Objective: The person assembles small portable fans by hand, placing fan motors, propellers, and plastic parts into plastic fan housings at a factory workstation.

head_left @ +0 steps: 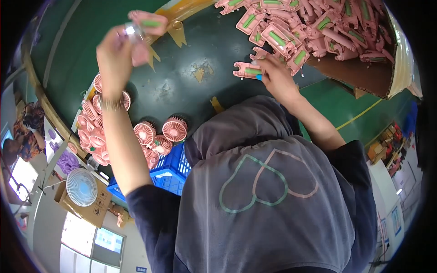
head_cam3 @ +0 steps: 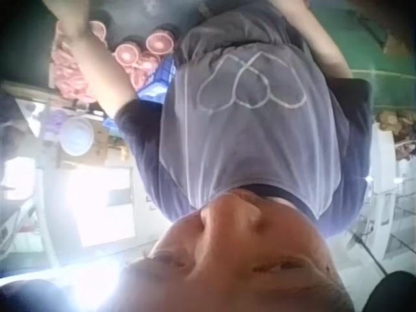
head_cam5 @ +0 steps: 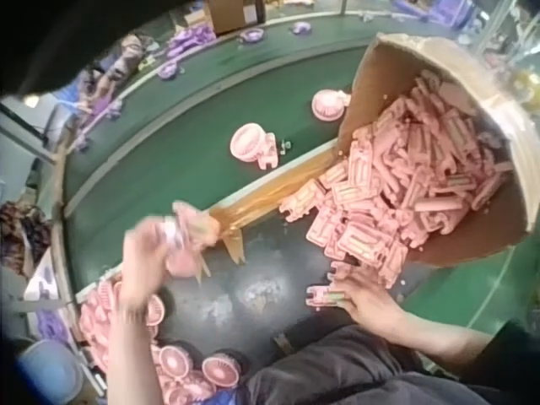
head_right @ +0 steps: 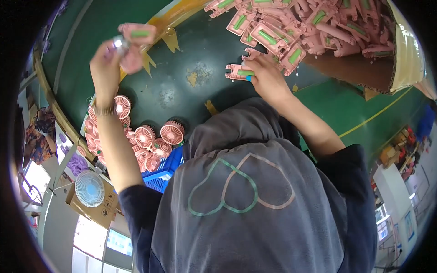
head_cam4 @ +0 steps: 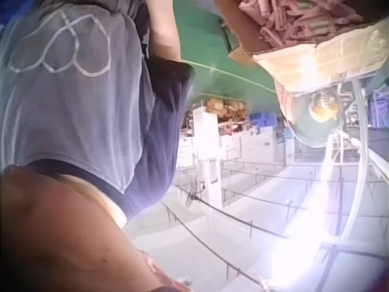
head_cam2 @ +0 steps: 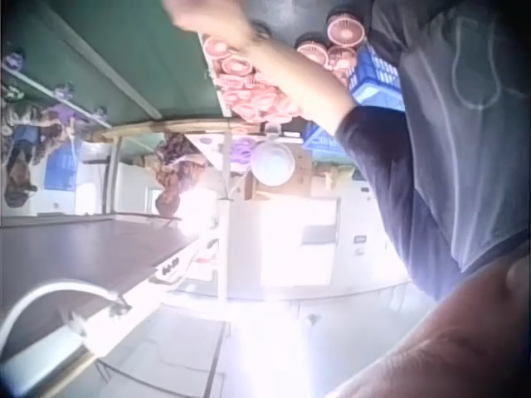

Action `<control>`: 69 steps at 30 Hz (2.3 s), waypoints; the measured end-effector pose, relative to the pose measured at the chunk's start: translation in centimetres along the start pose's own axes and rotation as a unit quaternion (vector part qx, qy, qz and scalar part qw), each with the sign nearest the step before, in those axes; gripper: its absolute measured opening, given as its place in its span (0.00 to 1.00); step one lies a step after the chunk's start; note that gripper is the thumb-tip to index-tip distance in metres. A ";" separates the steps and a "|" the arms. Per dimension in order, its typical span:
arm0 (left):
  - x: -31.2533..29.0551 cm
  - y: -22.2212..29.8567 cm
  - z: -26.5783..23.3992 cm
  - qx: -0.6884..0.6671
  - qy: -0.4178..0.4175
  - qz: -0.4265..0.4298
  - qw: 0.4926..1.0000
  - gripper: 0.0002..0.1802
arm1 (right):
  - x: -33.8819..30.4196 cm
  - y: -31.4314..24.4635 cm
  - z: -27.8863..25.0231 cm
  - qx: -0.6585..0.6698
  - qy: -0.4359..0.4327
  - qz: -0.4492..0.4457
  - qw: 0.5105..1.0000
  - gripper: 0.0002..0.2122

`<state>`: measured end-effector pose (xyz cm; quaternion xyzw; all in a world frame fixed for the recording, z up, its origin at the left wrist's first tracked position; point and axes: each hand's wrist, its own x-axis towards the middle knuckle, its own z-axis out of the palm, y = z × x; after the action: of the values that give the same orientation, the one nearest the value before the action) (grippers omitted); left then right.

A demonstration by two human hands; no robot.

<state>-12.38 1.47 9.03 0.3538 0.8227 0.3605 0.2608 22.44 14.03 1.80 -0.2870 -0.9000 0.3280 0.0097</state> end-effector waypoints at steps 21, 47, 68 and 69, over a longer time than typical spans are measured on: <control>-25.4 -5.6 12.6 0.280 -0.004 -0.093 0.955 0.30 | 2.3 -5.8 2.5 0.398 -0.167 0.095 0.897 0.09; -16.2 -8.2 10.7 -0.283 0.103 -0.138 0.944 0.12 | -1.7 -7.6 0.8 0.492 -0.162 0.099 0.850 0.05; -23.0 9.7 2.5 -0.406 0.178 0.163 0.881 0.11 | -3.6 -21.1 -9.8 0.601 -0.239 0.015 0.762 0.04; -23.3 9.9 2.3 -0.388 0.163 0.160 0.893 0.11 | -3.8 -21.2 -9.6 0.613 -0.241 0.012 0.752 0.04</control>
<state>7.35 -10.71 19.40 0.2872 0.5811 0.7404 0.1781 16.75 4.56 22.64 -0.1415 -0.4751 0.8677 -0.0376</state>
